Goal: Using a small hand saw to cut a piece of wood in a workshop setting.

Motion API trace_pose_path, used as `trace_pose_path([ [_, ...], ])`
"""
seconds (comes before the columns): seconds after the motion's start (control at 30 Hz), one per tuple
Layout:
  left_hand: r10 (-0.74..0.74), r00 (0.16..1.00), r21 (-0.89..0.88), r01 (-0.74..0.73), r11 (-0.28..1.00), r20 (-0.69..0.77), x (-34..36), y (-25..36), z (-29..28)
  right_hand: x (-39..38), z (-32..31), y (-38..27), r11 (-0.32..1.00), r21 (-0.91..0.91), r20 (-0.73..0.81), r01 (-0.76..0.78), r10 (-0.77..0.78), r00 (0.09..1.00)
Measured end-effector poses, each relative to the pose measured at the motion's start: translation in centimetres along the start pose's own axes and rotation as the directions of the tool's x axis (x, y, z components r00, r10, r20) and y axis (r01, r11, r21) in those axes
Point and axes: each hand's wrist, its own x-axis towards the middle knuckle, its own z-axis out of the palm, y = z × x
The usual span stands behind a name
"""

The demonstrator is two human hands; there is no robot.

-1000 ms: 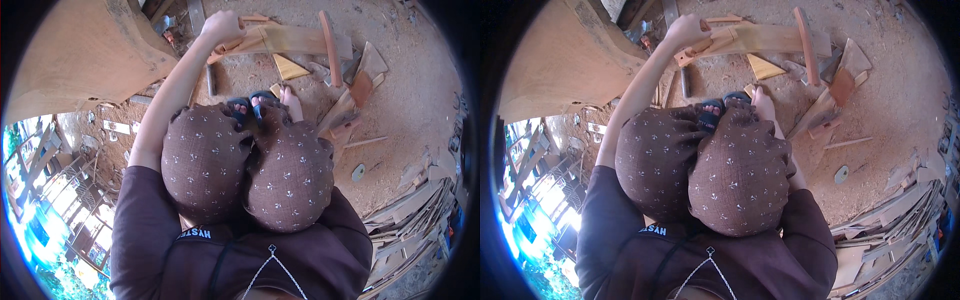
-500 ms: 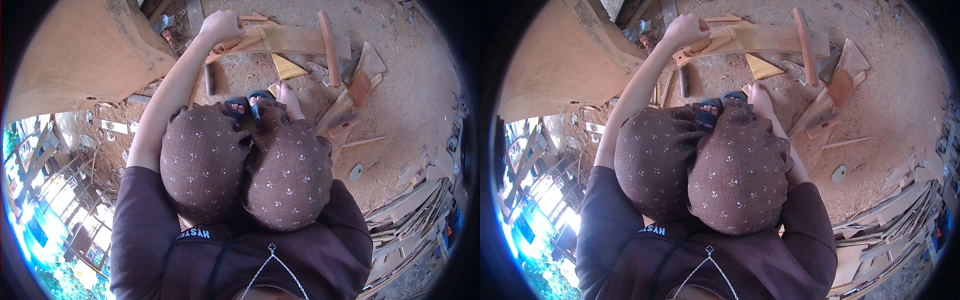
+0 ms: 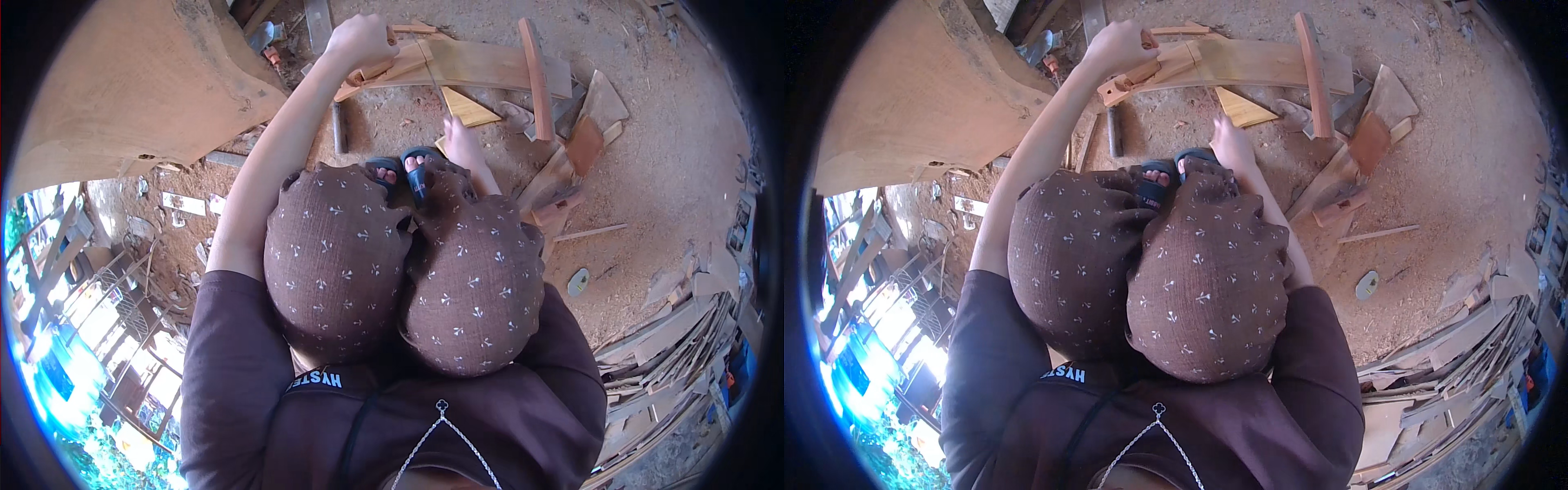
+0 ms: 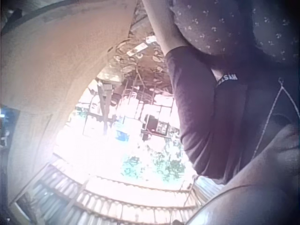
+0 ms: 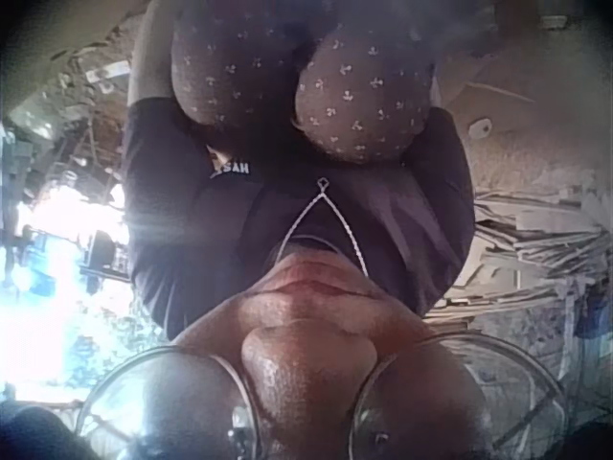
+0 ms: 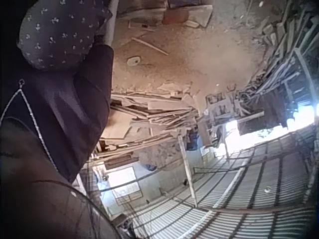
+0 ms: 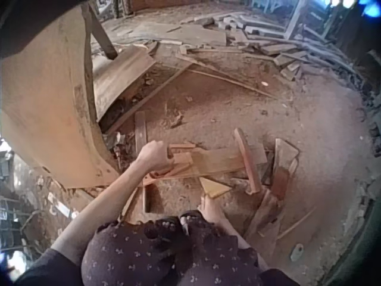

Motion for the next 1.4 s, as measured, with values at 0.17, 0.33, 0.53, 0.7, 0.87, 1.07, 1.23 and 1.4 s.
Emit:
trace_pose_path([
  [0.17, 0.031, 0.997, 0.006, -0.030, 1.000, -0.078, -0.1, -2.0, 0.7, -4.0, -1.3, -0.3, 0.983, -0.008, 0.082, -0.182, 0.182, 0.980],
  [0.33, 0.011, 1.000, 0.030, -0.010, 1.000, -0.026, 0.5, -0.4, 0.5, 5.4, -1.0, -2.2, 0.996, -0.073, 0.057, -0.043, 0.047, 0.997],
  [0.53, 0.025, 0.997, -0.015, -0.026, 1.000, -0.077, -0.1, -0.9, 0.6, 2.5, -0.1, -2.6, 0.990, -0.020, 0.049, -0.141, 0.142, 0.989],
  [0.7, 0.013, 0.998, -0.018, -0.014, 1.000, -0.054, -0.5, -1.8, 0.3, -4.1, -0.1, -1.2, 0.968, -0.027, 0.128, -0.249, 0.251, 0.960],
  [0.87, 0.036, 0.997, -0.036, -0.038, 0.999, -0.072, -0.1, 1.0, -1.2, 4.1, -0.7, -1.1, 1.000, -0.012, 0.003, -0.009, 0.009, 1.000],
  [1.07, 0.052, 0.994, -0.017, -0.053, 0.998, -0.092, 0.2, -1.1, 0.7, 3.3, 0.3, -1.4, 0.997, -0.013, 0.029, -0.076, 0.076, 0.997],
  [1.23, 0.079, 0.995, -0.037, -0.081, 0.996, -0.054, -0.3, -1.0, 0.1, -2.5, -0.7, 0.0, 0.990, -0.050, 0.080, -0.134, 0.138, 0.987],
  [1.4, -0.044, 0.997, -0.097, 0.037, 0.995, -0.066, -0.7, 1.2, -2.1, 2.5, -0.7, 0.0, 0.993, -0.053, 0.054, -0.105, 0.108, 0.993],
])
